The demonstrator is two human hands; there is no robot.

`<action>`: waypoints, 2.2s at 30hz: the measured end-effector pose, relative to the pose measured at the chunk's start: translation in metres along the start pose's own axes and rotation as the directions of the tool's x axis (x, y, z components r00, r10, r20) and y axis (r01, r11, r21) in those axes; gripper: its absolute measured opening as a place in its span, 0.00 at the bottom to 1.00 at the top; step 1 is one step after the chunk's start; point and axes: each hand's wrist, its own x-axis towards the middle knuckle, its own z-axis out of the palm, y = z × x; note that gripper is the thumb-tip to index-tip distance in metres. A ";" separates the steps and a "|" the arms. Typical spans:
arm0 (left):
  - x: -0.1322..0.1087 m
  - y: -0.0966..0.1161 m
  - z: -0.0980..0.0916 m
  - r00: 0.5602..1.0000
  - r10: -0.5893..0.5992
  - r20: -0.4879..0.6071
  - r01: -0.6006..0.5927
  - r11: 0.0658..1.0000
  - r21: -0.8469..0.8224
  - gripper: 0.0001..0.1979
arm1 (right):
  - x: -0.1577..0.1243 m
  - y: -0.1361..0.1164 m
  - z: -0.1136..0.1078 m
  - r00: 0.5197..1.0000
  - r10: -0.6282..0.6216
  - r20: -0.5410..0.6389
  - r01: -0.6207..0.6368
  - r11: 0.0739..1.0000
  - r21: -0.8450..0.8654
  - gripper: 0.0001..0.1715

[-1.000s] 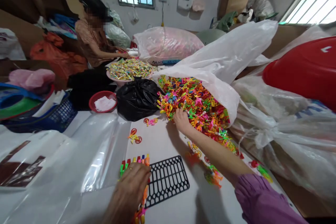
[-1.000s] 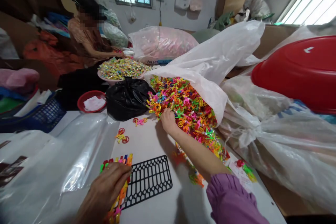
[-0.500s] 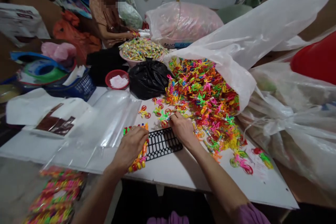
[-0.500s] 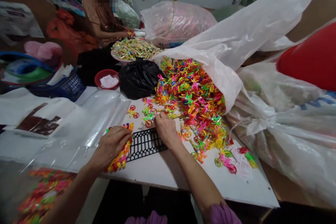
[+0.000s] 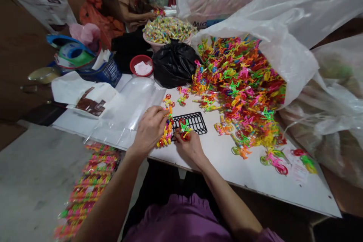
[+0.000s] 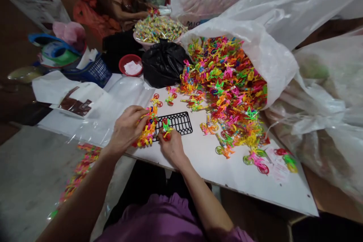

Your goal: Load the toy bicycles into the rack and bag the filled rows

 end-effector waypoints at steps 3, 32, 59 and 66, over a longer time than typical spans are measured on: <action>-0.024 0.008 -0.007 0.998 0.063 -0.008 -0.063 0.998 -0.028 0.09 | 0.000 0.004 0.004 0.991 -0.133 -0.033 0.130 0.989 -0.067 0.06; -0.026 0.020 0.006 0.988 0.117 -0.105 -0.111 0.992 0.060 0.10 | 0.155 -0.027 -0.055 0.948 -0.186 0.258 0.316 0.457 -0.832 0.13; -0.018 -0.001 0.025 0.981 0.194 -0.022 -0.193 0.980 0.049 0.11 | 0.168 -0.005 -0.133 0.995 0.095 -0.024 -0.057 0.366 -0.929 0.12; -0.010 0.009 0.026 0.965 0.221 0.142 -0.222 0.975 -0.006 0.11 | 0.111 -0.026 -0.131 0.982 -0.159 0.103 0.147 0.296 -0.944 0.15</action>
